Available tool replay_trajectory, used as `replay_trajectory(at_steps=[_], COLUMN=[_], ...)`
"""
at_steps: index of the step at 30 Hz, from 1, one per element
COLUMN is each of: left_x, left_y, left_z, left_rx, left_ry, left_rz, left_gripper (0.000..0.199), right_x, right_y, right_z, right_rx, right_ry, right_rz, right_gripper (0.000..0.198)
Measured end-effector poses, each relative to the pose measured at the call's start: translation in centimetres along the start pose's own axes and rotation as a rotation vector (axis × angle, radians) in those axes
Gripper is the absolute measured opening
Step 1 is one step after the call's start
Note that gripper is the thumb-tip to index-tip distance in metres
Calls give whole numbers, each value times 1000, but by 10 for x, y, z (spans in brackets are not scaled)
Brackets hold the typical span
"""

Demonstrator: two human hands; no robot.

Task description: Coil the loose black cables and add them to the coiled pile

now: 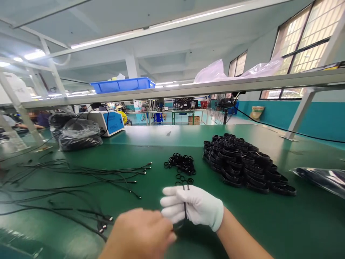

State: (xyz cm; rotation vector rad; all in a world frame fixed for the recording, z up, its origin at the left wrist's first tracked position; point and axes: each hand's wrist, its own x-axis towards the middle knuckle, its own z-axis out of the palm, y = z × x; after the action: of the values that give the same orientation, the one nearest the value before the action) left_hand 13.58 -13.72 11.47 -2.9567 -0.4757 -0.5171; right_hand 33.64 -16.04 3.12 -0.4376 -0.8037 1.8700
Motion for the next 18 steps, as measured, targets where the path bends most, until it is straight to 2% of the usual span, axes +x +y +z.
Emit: replay_trajectory(at_steps=[3,5,8,11,13,15,18], left_x=[27,42,48,31,11,-9,-31], left_y=[-16,-27,-38,-41,-42,-42,-30], left_z=[-6,0,25,60,83,99,110], left_rx=[-235,-407,-642,-746,-641,-390,-57], left_ry=[-65,-119,-162,-155,-132,-90,-74], left_rz=[-236,-330,-388,-408,-407,-429,-371], left_gripper=[17,13,17,31,31,30,26], right_x=[-3,-3,-1,1,3,3,5], right_y=[8,15,22,20,13,6,-3], right_z=[9,13,17,16,16,16,16], right_rx=[-18,-22,-28,16,49,80,128], right_ry=[-163,-208,-200,-167,-129,-87,-53], right_rz=[175,227,168,3,-109,-177,-236], right_gripper=[54,58,54,50,48,43,36])
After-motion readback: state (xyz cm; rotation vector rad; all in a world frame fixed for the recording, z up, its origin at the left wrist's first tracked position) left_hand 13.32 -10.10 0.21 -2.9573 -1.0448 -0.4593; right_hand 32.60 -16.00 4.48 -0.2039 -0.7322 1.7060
